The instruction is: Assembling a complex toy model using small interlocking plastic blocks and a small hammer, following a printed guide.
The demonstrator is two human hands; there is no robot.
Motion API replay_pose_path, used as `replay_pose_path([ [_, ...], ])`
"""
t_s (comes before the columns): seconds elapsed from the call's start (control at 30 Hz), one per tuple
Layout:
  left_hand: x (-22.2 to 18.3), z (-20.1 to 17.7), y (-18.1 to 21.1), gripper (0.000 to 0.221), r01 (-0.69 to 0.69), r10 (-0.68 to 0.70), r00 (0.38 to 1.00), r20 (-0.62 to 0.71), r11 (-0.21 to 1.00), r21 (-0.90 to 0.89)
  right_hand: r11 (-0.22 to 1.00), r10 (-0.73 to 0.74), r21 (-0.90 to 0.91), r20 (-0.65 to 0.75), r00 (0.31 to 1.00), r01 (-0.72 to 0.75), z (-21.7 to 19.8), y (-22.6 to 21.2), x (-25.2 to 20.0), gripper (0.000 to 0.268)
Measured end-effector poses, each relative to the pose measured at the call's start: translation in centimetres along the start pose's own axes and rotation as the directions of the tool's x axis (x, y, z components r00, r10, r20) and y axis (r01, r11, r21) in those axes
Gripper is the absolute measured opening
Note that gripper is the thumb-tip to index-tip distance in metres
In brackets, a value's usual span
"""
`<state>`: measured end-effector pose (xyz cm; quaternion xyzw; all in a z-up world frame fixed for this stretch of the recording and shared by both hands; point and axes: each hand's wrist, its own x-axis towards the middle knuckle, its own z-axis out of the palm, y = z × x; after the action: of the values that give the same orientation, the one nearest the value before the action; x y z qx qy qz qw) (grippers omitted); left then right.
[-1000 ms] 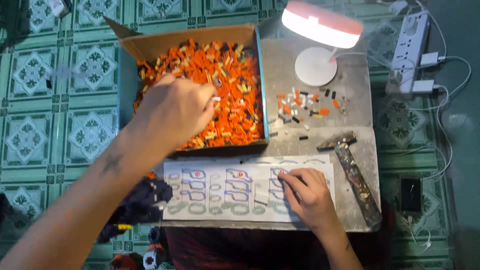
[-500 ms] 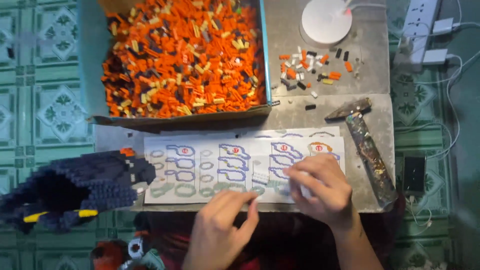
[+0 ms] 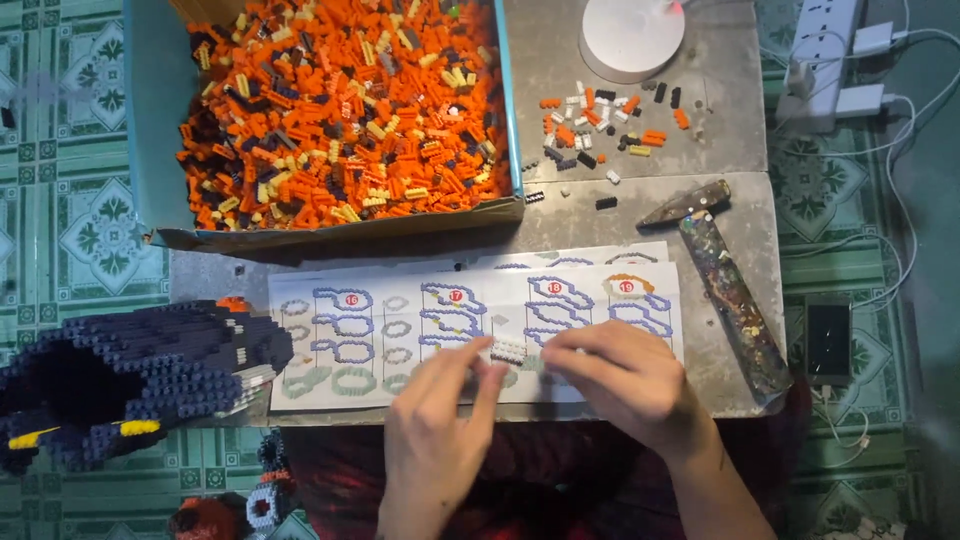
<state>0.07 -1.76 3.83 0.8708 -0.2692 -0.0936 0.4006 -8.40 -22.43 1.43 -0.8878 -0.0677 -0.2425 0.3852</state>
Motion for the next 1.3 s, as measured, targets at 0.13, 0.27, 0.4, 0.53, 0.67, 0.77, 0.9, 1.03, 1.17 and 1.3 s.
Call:
replay_pose_path([
  [0.13,-0.1,0.9,-1.0,0.045,0.028,-0.023,0.999,-0.026,0.979,0.201,0.990,0.094,-0.100,-0.062,0.994,-0.100,0.2,-0.6,0.2,0.018],
  [0.27,-0.3,1.1,-1.0,0.040,-0.023,0.038,0.997,-0.065,0.976,0.218,0.985,0.125,-0.107,-0.081,0.989,-0.134,0.5,-1.0,0.6,0.020],
  [0.4,-0.5,0.6,-1.0,0.024,0.007,0.000,0.999,-0.052,0.991,0.132,0.981,0.171,-0.072,-0.110,0.979,-0.180,0.8,-0.6,0.6,0.017],
  [0.53,-0.6,0.1,-1.4,0.029,-0.080,0.084,0.995,-0.056,0.994,0.074,0.977,0.172,-0.107,-0.137,0.976,-0.187,1.0,-0.6,0.6,0.021],
  [0.67,-0.8,0.1,-1.7,0.020,-0.106,0.106,0.993,-0.060,0.994,0.007,0.970,0.192,-0.123,-0.133,0.972,-0.208,1.2,-0.4,0.4,0.030],
  [0.77,-0.8,0.4,-1.9,0.036,-0.122,0.123,0.992,-0.019,0.991,0.048,0.976,0.177,-0.114,-0.080,0.981,-0.185,1.2,-0.3,0.7,0.026],
  [0.9,-0.7,0.1,-1.8,0.026,-0.240,0.237,0.970,0.052,0.967,0.080,0.980,0.159,-0.118,-0.029,0.987,-0.161,1.5,-0.4,1.0,0.024],
  [1.03,-0.8,0.1,-2.6,0.027,-0.350,0.346,0.936,0.072,0.935,0.061,0.964,0.124,-0.233,-0.017,0.992,-0.124,1.6,-0.7,1.0,0.024],
  [1.17,-0.8,0.4,-3.1,0.032,-0.406,0.401,0.914,0.070,0.909,0.091,0.952,0.129,-0.284,0.048,0.990,-0.110,1.1,-1.5,1.4,0.023],
  [1.3,-0.5,1.1,-3.6,0.015,-0.389,0.388,0.920,-0.049,0.921,-0.028,0.938,0.116,-0.343,0.154,0.981,-0.057,-0.1,-2.7,2.4,0.015],
])
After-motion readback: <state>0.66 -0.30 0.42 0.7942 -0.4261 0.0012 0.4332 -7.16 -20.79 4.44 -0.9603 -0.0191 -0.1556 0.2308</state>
